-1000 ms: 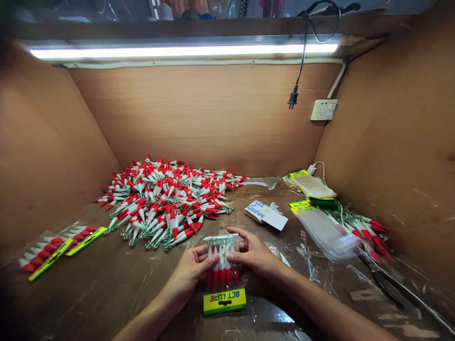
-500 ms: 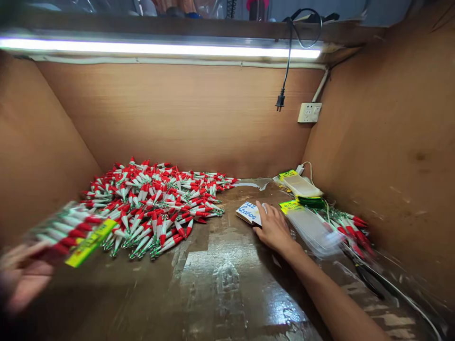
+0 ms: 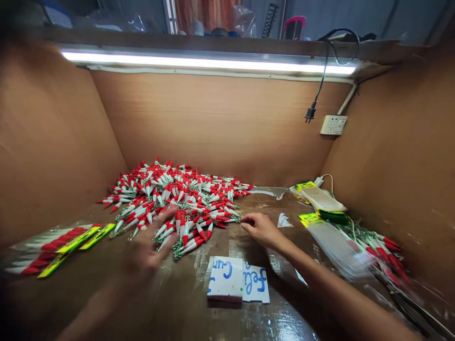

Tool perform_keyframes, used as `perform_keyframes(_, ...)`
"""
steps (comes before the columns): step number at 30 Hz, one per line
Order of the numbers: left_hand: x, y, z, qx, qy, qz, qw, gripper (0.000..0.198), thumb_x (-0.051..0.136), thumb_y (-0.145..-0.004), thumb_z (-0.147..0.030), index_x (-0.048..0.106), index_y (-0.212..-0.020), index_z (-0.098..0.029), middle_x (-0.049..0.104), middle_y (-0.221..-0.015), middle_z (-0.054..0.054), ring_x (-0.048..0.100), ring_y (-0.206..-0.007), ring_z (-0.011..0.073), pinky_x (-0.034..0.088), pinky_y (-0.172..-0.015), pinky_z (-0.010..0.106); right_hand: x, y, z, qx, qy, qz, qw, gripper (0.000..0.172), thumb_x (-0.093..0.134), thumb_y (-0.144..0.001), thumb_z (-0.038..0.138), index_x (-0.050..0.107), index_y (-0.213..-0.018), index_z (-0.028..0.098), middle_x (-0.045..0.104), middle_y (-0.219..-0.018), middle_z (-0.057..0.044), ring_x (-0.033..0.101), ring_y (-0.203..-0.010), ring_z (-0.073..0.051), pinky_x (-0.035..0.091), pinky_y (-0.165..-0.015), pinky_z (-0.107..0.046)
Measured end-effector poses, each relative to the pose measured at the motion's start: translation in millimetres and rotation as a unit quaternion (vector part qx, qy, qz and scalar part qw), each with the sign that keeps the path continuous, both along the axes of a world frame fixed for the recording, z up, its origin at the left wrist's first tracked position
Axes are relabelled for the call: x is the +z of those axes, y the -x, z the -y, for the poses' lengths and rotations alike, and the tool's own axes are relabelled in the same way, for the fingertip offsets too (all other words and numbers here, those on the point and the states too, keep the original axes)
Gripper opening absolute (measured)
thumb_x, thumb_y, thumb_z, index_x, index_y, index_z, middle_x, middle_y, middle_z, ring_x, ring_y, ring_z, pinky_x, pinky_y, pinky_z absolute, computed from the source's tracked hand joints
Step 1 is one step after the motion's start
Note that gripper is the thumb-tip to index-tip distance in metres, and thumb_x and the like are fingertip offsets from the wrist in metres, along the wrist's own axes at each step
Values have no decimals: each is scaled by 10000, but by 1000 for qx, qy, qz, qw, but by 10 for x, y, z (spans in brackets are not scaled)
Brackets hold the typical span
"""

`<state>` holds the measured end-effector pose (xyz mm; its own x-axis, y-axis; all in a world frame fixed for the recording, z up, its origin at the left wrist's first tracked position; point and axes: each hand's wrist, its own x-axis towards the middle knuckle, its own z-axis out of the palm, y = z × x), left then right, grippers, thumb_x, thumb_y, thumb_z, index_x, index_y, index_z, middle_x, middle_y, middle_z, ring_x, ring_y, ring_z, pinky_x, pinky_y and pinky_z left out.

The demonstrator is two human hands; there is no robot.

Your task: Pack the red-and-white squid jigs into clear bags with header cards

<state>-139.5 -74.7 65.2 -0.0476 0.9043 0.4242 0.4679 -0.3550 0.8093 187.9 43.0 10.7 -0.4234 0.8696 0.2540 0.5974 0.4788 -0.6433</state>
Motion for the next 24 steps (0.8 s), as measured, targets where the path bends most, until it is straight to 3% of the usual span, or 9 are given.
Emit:
perform_keyframes(2, -106, -475, -17, -190, -33, -181, 964, 533, 679, -884, -323, 544, -1400, -320, 607, -1402, 47, 557, -1296, 307, 411, -1120, 459, 205, 311, -234, 20, -89, 64, 994, 251, 566, -918, 261, 766, -1055, 195, 765, -1040, -83, 685, -925, -221, 494, -835, -314)
perform_keyframes(5, -316, -822, -90, -278, -79, -304, 908, 644, 712, -856, -336, 478, -1453, -274, 564, -1440, 98, 479, -1358, 350, 362, -1136, 526, 459, 830, -563, 28, -126, 102, 986, 254, 550, -931, 225, 766, -1060, 191, 757, -1058, -85, 661, -969, -202, 450, -878, -279)
perform_keyframes(9, -535, -751, -155, -286, -69, -327, 898, 686, 707, -845, -486, 463, -1447, -270, 599, -1381, 93, 500, -1321, 334, 382, -1114, 490, 611, 1435, -890, 21, -127, 155, 979, 248, 565, -927, 282, 768, -1003, 162, 750, -1008, -100, 641, -938, -210, 426, -805, -259)
perform_keyframes(13, -596, -652, -144, -288, -64, -328, 897, 759, 705, -788, -618, 477, -1426, -276, 621, -1315, 98, 546, -1228, 330, 393, -1084, 469, 703, 1810, -1122, 10, -100, 209, 973, 363, 526, -941, 417, 759, -894, 142, 735, -841, -91, 632, -788, -189, 409, -682, -242)
perform_keyframes(17, -599, -670, -146, -294, -61, -342, 891, 756, 659, -781, -681, 500, -1402, -280, 639, -1253, 104, 566, -1161, 340, 416, -1026, 454, 796, 1987, -1245, 3, -77, 257, 963, 366, 633, -841, 500, 750, -814, 154, 722, -788, -96, 637, -788, -215, 422, -669, -253)
perform_keyframes(24, -641, -604, -190, -309, -64, -356, 880, 840, 663, -743, -716, 460, -1436, -286, 631, -1223, 110, 584, -1064, 341, 439, -930, 427, 936, 2007, -1205, 2, -71, 249, 966, 176, 715, -710, 305, 727, -770, 140, 731, -878, -143, 658, -905, -280, 449, -756, -307)
